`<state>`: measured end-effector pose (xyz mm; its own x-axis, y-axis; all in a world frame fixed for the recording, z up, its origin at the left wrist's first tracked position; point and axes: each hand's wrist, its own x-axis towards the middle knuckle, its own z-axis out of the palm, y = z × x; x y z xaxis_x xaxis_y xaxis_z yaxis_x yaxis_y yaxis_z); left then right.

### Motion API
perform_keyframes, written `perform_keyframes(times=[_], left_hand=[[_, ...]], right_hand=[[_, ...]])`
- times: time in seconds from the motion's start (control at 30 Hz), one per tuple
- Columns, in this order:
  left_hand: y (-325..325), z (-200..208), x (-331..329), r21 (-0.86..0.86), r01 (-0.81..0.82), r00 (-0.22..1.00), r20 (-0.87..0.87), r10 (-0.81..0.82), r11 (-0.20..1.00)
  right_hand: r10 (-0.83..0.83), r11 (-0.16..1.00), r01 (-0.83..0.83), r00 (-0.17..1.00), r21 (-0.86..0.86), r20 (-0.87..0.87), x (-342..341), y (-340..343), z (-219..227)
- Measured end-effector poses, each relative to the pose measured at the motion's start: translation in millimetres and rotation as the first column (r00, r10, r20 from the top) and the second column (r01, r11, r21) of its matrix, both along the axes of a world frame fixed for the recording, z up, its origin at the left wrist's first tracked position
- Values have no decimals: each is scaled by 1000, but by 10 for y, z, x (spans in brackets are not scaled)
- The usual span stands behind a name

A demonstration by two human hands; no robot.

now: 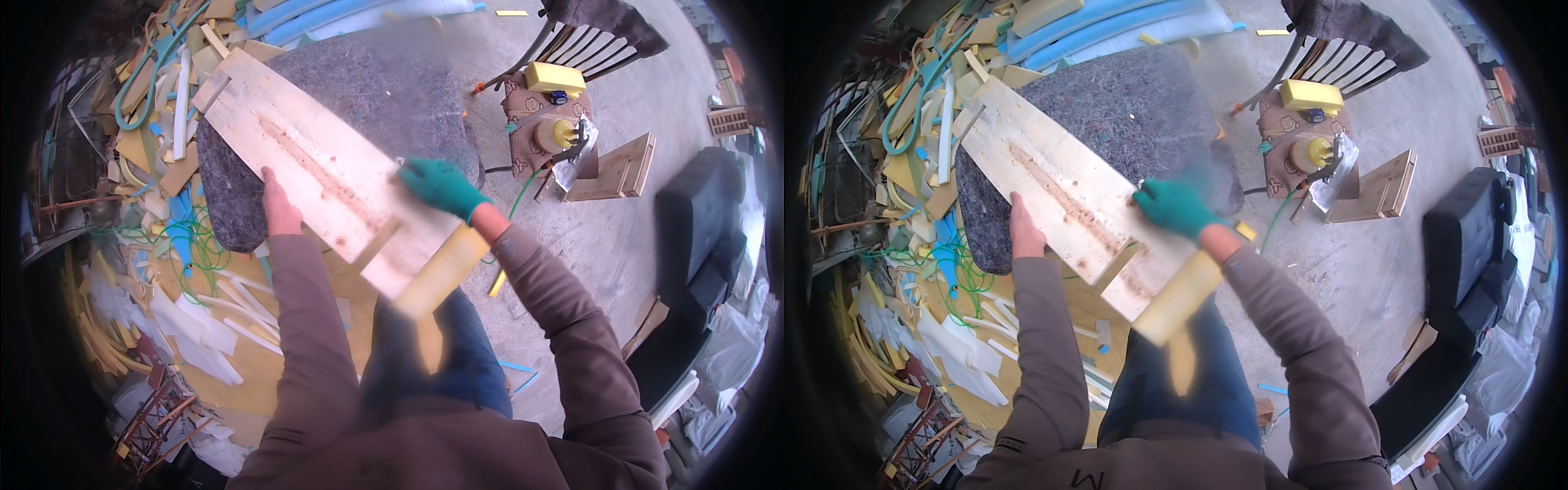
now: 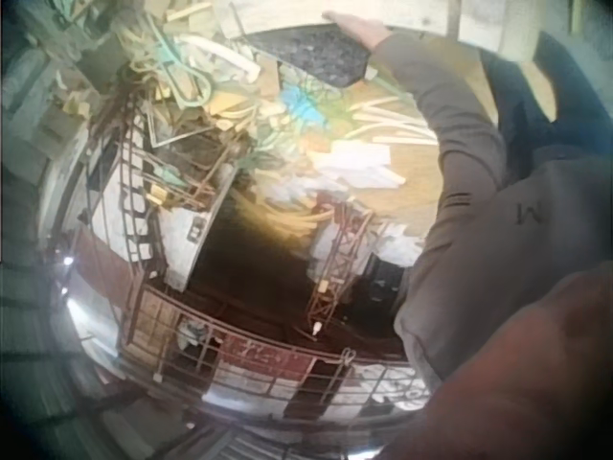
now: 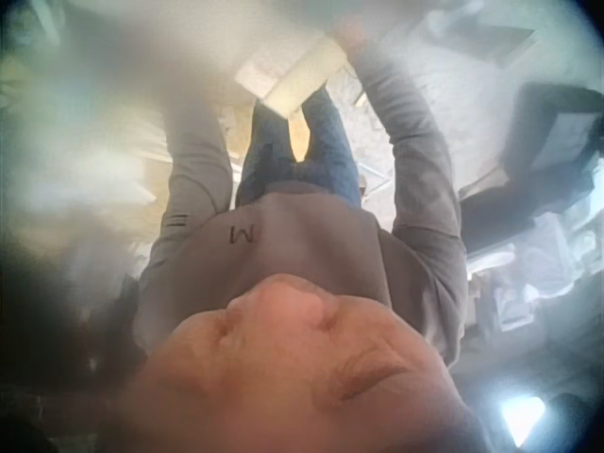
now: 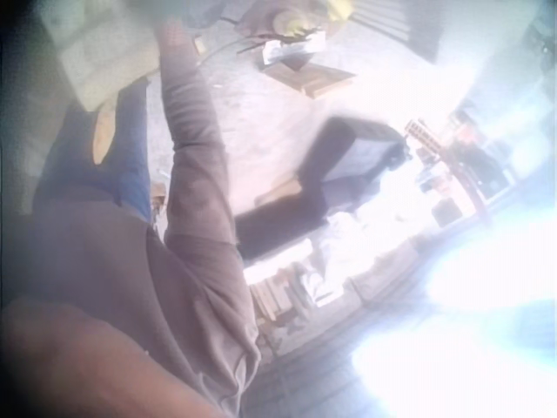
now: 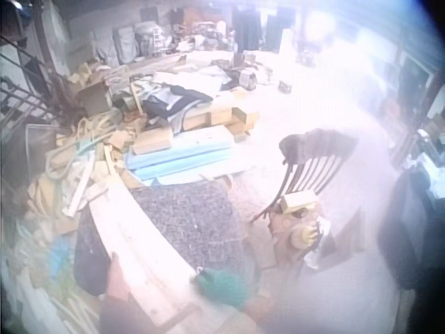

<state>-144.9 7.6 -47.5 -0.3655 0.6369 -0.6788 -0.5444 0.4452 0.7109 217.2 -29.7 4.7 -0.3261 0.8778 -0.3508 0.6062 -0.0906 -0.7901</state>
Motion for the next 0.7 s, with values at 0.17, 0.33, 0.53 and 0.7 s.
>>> perform_keyframes(times=[0.17, 0.33, 0.53, 0.7], left_hand=[[89, 269, -474, -138, -14, 792, -606, -74, 990], [74, 1072, -1301, 57, 341, 309, -949, -55, 939], [672, 2108, -1600, -154, 755, 255, -826, -502, 637], [959, 1977, -243, -430, 897, -280, -734, -618, 104]], right_hand=[[0, 997, -9, 994, -82, -108, -503, -493, 19], [-240, 971, 214, 844, -110, -479, 10, -881, 157], [-685, 613, 584, 57, -532, -726, 1372, -1145, 165], [-634, 625, 361, -281, -692, -720, 1711, -1655, -137]])
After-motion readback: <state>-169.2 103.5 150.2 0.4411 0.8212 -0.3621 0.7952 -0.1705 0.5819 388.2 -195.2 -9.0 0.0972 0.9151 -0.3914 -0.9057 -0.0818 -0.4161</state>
